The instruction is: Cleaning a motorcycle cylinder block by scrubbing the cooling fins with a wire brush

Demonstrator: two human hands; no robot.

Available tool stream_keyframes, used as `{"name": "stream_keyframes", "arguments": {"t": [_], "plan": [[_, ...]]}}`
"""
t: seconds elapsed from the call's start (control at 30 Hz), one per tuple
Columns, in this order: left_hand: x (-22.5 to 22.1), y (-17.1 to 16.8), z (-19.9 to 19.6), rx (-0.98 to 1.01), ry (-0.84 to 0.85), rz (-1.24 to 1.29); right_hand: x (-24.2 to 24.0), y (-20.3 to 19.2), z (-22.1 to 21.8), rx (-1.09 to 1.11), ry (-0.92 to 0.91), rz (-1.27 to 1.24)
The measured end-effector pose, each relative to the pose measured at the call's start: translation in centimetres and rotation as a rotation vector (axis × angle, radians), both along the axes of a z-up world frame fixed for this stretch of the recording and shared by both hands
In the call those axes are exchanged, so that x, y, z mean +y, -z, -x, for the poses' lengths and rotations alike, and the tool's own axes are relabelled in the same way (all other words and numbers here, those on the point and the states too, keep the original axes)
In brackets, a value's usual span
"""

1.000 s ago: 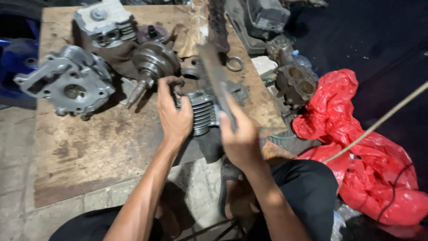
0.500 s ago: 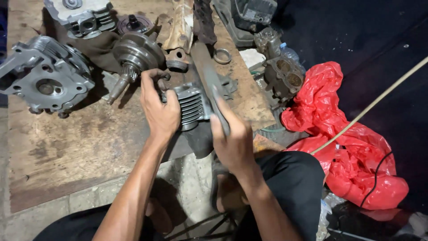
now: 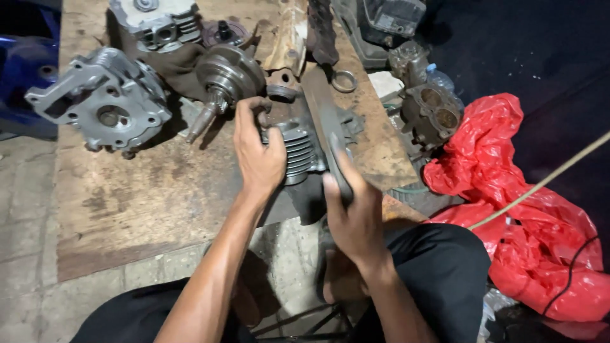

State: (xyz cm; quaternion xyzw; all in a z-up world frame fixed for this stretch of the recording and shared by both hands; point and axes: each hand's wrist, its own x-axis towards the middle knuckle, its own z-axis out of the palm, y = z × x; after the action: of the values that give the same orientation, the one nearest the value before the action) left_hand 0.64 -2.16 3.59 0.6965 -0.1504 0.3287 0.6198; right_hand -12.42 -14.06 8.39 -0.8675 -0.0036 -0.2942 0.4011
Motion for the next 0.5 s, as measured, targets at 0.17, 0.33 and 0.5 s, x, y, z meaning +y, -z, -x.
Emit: {"name": "stream_keyframes", "arguments": {"t": [0.17,0.33,0.5], "plan": [[-0.2,-0.2,0.2,0.009,-0.026,0.017,0.6,0.3,-1.6,-0.017,0.025,0.031],[-0.4,-0.4,-0.2,-0.016,-0.03,0.027,-0.9,4.6,3.0,0.047,0.048,0.003],[-0.1,0.0,0.0,0.002,0.0,0.021,-1.2,1.1,1.3,0.014,-0.022,-0.158]]}}
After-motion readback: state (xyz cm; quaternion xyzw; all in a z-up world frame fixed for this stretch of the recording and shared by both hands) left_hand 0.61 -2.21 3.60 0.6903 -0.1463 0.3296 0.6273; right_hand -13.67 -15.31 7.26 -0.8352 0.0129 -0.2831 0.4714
